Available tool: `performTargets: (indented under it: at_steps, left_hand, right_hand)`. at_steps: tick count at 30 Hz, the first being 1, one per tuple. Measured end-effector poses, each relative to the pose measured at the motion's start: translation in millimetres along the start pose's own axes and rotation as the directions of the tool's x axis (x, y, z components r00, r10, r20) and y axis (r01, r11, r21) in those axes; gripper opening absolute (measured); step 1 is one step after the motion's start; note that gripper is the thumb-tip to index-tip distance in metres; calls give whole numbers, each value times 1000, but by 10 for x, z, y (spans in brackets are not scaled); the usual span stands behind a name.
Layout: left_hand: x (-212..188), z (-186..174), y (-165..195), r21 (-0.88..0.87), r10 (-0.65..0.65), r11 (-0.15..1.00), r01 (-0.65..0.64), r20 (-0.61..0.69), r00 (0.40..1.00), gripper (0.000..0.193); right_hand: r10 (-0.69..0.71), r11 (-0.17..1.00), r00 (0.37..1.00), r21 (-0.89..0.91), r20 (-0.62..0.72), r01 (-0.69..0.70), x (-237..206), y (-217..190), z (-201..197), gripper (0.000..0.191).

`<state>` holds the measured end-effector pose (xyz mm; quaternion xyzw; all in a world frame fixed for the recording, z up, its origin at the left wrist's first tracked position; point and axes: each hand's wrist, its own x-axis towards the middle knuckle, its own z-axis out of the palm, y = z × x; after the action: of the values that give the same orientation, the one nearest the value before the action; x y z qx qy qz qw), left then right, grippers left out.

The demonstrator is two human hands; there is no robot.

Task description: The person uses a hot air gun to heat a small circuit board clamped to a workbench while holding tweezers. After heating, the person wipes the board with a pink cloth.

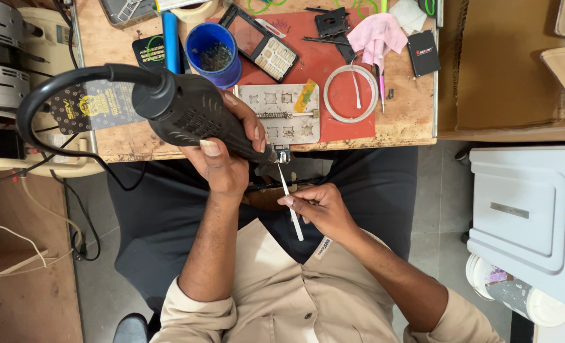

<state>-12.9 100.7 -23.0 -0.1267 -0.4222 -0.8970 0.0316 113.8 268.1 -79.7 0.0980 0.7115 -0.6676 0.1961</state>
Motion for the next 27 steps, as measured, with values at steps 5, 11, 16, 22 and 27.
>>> performTargets:
  at_steps: [5, 11, 16, 22, 27]
  left_hand:
    - [5, 7, -8, 4, 2, 1000, -2, -4, 1000, 69]
    - [10, 15, 0, 7, 5, 1000, -5, -8, 1000, 70]
    - [15, 8, -8, 9, -2, 1000, 3, -5, 1000, 71]
    - [10, -3, -17, 8, 2, 1000, -2, -6, 1000, 70]
    - [10, -14, -20, 14, -3, 1000, 3, 0, 1000, 70]
  right_hand:
    - [-3, 1000, 1000, -11, 2, 3, 1, 2, -3, 23]
    - [42, 999, 999, 3, -2, -42, 1, 10, 1, 24]
    - [20, 1000, 1000, 1, 3, -20, 1, 21, 0, 24]
    - [38, 999, 999, 3, 8, -38, 15, 45, -3, 25]
    - [47, 999, 999, 9, 8, -47, 15, 55, -5, 25]
